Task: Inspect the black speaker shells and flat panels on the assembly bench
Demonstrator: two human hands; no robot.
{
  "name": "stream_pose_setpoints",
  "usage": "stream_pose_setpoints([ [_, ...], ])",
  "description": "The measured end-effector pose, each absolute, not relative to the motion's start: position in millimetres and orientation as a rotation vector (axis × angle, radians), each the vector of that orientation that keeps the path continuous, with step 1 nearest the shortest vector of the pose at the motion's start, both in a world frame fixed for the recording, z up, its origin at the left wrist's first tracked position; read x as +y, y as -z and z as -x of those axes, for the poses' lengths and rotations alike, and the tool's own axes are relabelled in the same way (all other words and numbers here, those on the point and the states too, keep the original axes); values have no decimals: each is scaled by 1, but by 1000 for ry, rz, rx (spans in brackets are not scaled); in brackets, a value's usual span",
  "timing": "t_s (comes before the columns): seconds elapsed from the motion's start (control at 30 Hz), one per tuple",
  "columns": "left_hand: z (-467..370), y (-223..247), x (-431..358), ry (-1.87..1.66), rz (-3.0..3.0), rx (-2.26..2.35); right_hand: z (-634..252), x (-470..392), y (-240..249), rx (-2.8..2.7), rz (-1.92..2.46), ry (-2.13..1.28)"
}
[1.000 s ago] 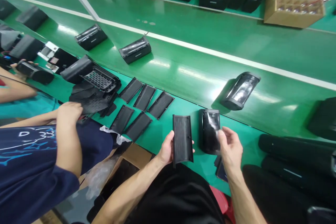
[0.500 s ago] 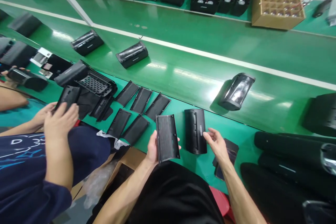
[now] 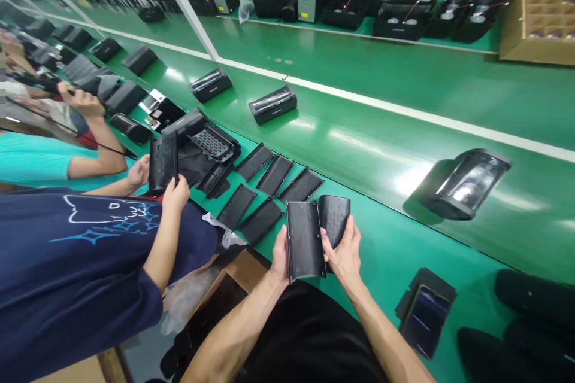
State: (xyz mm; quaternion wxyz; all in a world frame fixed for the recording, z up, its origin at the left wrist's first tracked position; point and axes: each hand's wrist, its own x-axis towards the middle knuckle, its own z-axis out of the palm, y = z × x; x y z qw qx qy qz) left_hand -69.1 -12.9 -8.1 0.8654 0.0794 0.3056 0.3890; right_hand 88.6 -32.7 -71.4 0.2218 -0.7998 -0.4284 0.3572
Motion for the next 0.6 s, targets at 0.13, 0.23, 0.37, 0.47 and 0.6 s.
stream_pose_setpoints([
  [0.13,68,1,-14,-750,-285,675,-110,-38,68,-1187,2210,-1058],
  [0.23,65,-5,-15,-695,-398,770,-120,-36,65,-1154,2228,-1182],
  [0.37,62,-11,-15,-673,-478,816,-123,-32,59,-1059,2207,-1231],
  [0.47,59,-6,-17,-704,-459,797,-143,-37,44,-938,2085,-1239],
  [0.6,46,14,-23,-727,-344,785,-181,-52,-6,-977,2044,-1198],
])
